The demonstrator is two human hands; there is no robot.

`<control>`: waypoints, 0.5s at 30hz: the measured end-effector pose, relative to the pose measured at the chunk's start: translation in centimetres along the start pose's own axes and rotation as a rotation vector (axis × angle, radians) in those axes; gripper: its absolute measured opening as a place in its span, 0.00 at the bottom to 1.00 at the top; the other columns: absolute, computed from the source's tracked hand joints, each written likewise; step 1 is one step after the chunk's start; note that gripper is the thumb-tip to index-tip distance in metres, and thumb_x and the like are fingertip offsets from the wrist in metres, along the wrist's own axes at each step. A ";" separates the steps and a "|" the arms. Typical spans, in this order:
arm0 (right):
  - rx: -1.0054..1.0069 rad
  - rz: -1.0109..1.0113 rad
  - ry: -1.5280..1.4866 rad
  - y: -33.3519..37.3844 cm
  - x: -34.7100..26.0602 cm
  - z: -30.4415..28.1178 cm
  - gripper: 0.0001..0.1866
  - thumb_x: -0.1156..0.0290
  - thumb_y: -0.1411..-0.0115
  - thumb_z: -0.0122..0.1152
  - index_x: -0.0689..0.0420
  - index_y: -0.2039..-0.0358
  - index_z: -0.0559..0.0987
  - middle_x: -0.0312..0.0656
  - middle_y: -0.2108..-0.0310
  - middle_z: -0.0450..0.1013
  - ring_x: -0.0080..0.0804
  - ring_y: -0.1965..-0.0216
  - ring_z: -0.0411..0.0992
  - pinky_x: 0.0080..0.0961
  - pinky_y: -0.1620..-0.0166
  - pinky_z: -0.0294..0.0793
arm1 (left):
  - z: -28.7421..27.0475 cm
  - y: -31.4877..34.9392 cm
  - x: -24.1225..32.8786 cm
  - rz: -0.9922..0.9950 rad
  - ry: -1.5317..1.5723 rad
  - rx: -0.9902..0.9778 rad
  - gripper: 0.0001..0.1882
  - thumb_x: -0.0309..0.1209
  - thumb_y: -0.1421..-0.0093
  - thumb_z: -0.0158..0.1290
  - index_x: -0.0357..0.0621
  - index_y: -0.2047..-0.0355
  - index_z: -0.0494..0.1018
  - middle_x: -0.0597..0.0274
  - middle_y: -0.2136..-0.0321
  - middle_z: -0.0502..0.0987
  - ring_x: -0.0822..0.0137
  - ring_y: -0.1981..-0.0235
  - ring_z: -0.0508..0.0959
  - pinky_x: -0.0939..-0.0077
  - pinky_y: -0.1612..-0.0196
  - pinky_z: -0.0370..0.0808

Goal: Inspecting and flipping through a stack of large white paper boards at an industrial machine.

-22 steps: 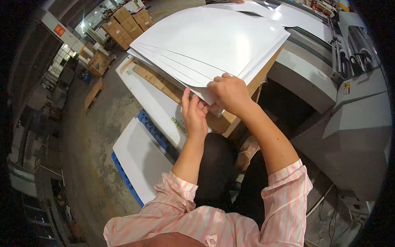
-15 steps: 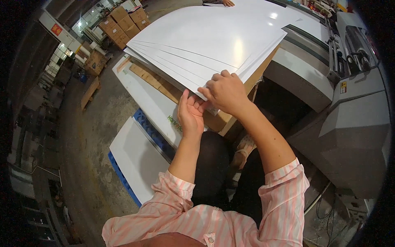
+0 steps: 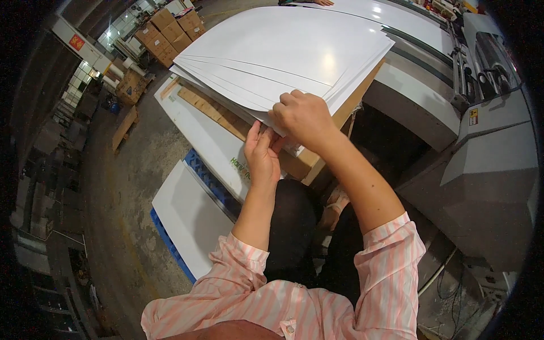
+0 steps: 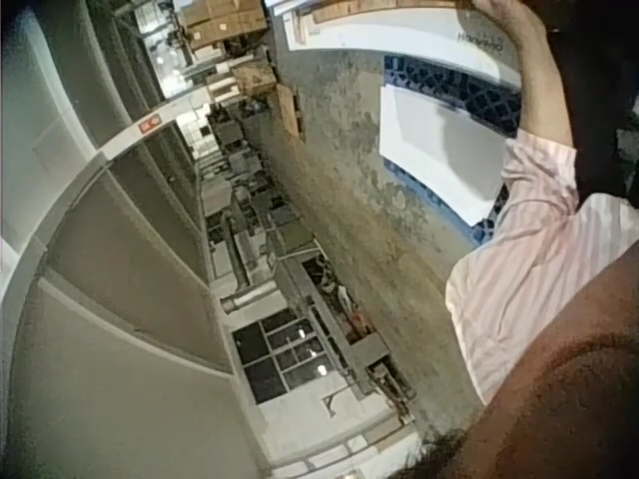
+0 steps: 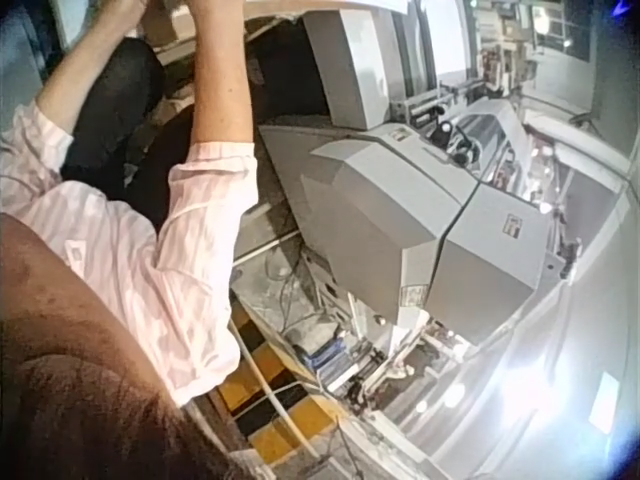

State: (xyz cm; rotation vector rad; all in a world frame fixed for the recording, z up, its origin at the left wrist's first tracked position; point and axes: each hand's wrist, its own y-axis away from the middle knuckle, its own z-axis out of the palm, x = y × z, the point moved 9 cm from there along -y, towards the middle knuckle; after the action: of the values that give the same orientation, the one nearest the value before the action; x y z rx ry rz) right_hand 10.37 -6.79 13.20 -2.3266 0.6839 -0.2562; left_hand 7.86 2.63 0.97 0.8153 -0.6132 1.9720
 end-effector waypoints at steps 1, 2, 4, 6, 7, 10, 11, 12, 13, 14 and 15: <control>-0.002 -0.001 -0.001 0.2 0.5 0.0 0.07 0.67 0.52 0.59 0.54 0.81 0.76 0.33 0.78 0.71 0.32 0.74 0.70 0.25 0.73 0.70 | 0.0 0.0 0.0 0.000 0.001 0.002 0.30 0.23 0.41 0.46 0.31 0.42 0.46 0.51 0.59 0.70 0.66 0.61 0.73 0.72 0.61 0.75; 0.015 -0.057 -0.033 0.5 0.6 -0.3 0.06 0.68 0.52 0.60 0.54 0.81 0.75 0.33 0.78 0.70 0.31 0.74 0.70 0.25 0.73 0.71 | -0.2 0.1 0.0 -0.002 -0.015 0.022 0.31 0.24 0.41 0.46 0.32 0.41 0.46 0.53 0.60 0.70 0.68 0.62 0.73 0.73 0.61 0.74; 0.027 -0.115 -0.067 0.7 0.3 -0.4 0.05 0.69 0.53 0.60 0.54 0.80 0.75 0.33 0.78 0.70 0.30 0.73 0.70 0.24 0.72 0.71 | -0.3 0.2 0.0 -0.006 -0.029 0.047 0.31 0.25 0.41 0.47 0.34 0.40 0.46 0.54 0.62 0.69 0.69 0.63 0.72 0.75 0.61 0.73; 0.085 -0.089 -0.148 0.5 0.4 -0.7 0.06 0.69 0.52 0.60 0.55 0.73 0.77 0.37 0.73 0.72 0.33 0.69 0.70 0.25 0.66 0.71 | -0.5 0.3 0.6 0.068 -0.112 0.118 0.28 0.27 0.40 0.48 0.38 0.42 0.50 0.60 0.66 0.69 0.73 0.67 0.70 0.78 0.64 0.72; 0.116 -0.075 -0.187 0.5 0.5 -1.0 0.08 0.69 0.51 0.60 0.55 0.69 0.78 0.38 0.71 0.73 0.34 0.67 0.70 0.26 0.63 0.71 | -0.5 0.3 0.6 0.064 -0.110 0.117 0.28 0.27 0.40 0.48 0.38 0.42 0.50 0.60 0.66 0.69 0.73 0.67 0.70 0.78 0.64 0.72; 0.057 0.151 -0.561 0.6 3.1 2.1 0.13 0.65 0.45 0.57 0.58 0.62 0.78 0.40 0.68 0.74 0.31 0.67 0.70 0.23 0.61 0.69 | -0.3 -0.1 0.5 0.086 -0.241 0.098 0.15 0.30 0.41 0.50 0.37 0.55 0.62 0.62 0.68 0.71 0.73 0.68 0.72 0.79 0.65 0.73; 0.063 0.152 -0.560 0.3 3.3 2.3 0.13 0.65 0.45 0.57 0.58 0.62 0.78 0.40 0.68 0.74 0.31 0.67 0.70 0.23 0.61 0.69 | -0.7 -0.3 0.3 0.088 -0.244 0.094 0.15 0.30 0.41 0.50 0.37 0.55 0.62 0.62 0.68 0.71 0.73 0.68 0.72 0.79 0.65 0.73; 0.110 0.463 -0.898 0.5 5.7 3.2 0.14 0.63 0.44 0.55 0.60 0.64 0.78 0.38 0.71 0.74 0.27 0.70 0.70 0.23 0.64 0.69 | -0.6 -0.3 -0.2 0.037 -0.206 0.047 0.11 0.30 0.40 0.49 0.37 0.60 0.66 0.63 0.70 0.71 0.74 0.70 0.72 0.80 0.66 0.73; 0.158 0.779 -1.230 1.5 7.3 4.7 0.17 0.60 0.42 0.54 0.62 0.66 0.78 0.37 0.73 0.74 0.24 0.72 0.69 0.22 0.67 0.69 | -0.5 -0.2 -0.7 -0.014 -0.167 -0.001 0.09 0.31 0.40 0.49 0.37 0.65 0.69 0.64 0.72 0.72 0.75 0.71 0.72 0.81 0.66 0.73; 0.225 0.875 -1.396 1.5 8.0 4.8 0.19 0.59 0.40 0.52 0.65 0.64 0.77 0.34 0.74 0.73 0.20 0.73 0.67 0.19 0.67 0.68 | -0.6 0.0 -0.8 0.000 -0.153 0.020 0.08 0.31 0.40 0.48 0.37 0.71 0.71 0.66 0.75 0.72 0.75 0.73 0.73 0.82 0.65 0.73; 0.225 0.873 -1.401 1.3 7.9 4.4 0.19 0.59 0.40 0.52 0.65 0.64 0.77 0.34 0.74 0.73 0.20 0.73 0.67 0.19 0.67 0.68 | -0.2 0.2 -0.5 0.003 -0.157 0.022 0.08 0.31 0.40 0.48 0.37 0.71 0.71 0.66 0.75 0.72 0.75 0.73 0.73 0.82 0.65 0.73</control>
State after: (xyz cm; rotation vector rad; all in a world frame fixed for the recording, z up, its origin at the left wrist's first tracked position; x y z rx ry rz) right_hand 18.05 -9.37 8.99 -1.2628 0.7190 1.4321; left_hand 7.87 2.36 0.44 0.9896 -0.6849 1.9329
